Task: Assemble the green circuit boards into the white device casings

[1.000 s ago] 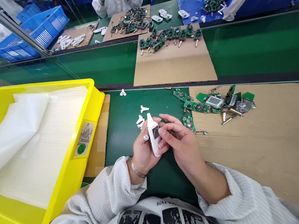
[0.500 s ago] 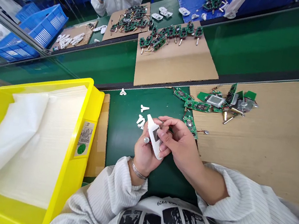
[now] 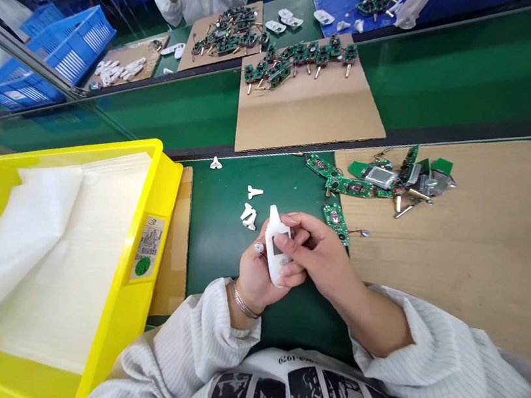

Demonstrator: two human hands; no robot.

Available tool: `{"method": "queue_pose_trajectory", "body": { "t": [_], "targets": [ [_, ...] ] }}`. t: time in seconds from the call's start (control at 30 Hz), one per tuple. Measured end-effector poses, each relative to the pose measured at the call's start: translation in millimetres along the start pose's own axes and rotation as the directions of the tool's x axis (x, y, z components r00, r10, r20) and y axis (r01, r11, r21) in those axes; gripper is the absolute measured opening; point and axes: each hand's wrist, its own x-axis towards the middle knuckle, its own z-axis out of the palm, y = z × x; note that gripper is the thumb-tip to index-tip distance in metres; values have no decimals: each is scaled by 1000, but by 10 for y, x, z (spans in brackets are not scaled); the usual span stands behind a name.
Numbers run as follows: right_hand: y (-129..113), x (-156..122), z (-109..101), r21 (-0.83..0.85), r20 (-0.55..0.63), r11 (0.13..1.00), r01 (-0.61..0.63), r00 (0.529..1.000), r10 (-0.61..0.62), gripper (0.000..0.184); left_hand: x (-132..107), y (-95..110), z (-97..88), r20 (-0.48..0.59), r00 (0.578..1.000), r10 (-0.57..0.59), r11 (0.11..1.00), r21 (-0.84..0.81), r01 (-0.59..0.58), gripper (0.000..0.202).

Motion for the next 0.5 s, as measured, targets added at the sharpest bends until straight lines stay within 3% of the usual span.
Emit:
{"method": "queue_pose_trajectory", "body": {
  "t": [0.1,0.3,0.5],
  "targets": [
    [-52,87,-127,-30,84,994,107,991,-104,27,-26,55,9,35,998,-59,998,-21,60,20],
    [-137,160,-293,-110,269,990,86,962,-54,24,-45,85,4,64,994,-92,993,-74,96,29],
    [-118,96,-204,-201,186,978,54,982,-16,36,0,45,-78,32,997,-74,996,-43,75,22]
  ]
}}
